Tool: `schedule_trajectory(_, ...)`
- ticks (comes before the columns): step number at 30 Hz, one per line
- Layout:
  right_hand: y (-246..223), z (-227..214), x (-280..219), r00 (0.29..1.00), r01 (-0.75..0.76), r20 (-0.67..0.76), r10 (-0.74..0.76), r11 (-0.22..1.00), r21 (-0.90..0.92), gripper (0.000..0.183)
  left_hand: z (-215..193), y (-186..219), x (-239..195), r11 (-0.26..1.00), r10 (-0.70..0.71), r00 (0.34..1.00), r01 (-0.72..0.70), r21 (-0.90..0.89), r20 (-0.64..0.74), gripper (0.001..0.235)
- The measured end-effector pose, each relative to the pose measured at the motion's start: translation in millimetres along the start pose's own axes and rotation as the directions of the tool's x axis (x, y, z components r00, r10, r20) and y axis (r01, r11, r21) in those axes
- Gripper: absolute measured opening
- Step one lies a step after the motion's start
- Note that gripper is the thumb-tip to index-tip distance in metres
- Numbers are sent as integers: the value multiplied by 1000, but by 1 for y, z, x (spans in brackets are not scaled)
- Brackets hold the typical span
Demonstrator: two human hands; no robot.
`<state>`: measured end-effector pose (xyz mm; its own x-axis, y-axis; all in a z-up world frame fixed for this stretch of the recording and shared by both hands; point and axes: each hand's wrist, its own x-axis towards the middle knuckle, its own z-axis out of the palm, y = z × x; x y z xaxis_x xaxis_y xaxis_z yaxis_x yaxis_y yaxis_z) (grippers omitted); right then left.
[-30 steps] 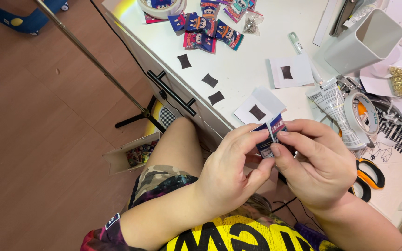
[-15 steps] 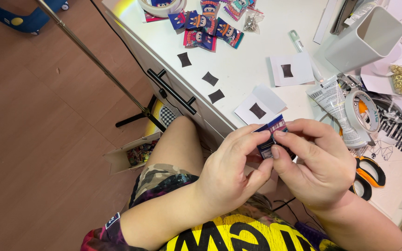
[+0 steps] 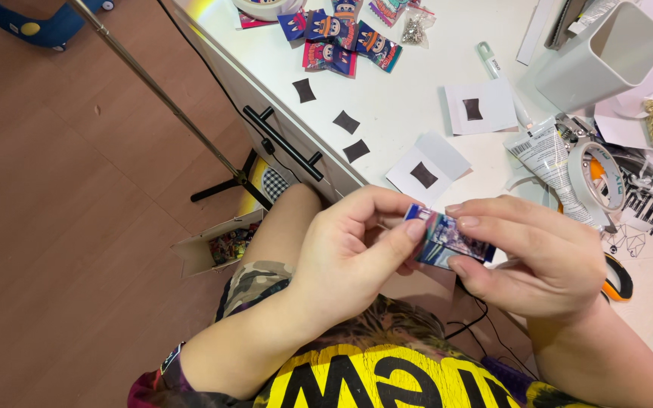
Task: The person assembles small candy packages by wrapping printed wrappers around white rectangular inserts and securing them with clear tape. The person handles multiple wrappers and inserts, folding and taping each unit individually on a white desk.
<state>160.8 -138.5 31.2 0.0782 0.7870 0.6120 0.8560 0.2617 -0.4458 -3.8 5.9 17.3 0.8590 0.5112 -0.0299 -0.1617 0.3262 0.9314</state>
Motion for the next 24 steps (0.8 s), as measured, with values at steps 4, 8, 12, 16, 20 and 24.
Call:
schedule_trajectory(4, 6, -5, -4, 999, -53, 3, 53, 997, 56, 28, -2, 0, -2, 996, 24, 999, -25, -80, -24, 17)
schedule_trajectory(8, 8, -1, -13, 976, -203, -47, 211, 970, 134, 27, -1, -6, -4, 982, -4, 1000, 1, -191, -14, 17)
schedule_trajectory(12, 6, 1, -13, 963, -245, -74, 257, 959, 144, 24, 0, -3, -4, 984, -19, 1000, 18, -176, -6, 16)
schedule_trajectory(16, 5, 3, -15, 931, -334, -76, 356, 919, 211, 22, 1, -4, -4, 983, -16, 1000, 12, -185, -20, 16)
schedule_trajectory(20, 9, 1, -17, 929, -333, -60, 364, 897, 292, 24, 4, -4, -5, 985, 14, 1000, -17, -170, -21, 16)
schedule_trajectory(24, 9, 3, -20, 897, -371, -81, 435, 838, 401, 25, 6, -7, -6, 984, 15, 1000, -20, -178, -26, 15)
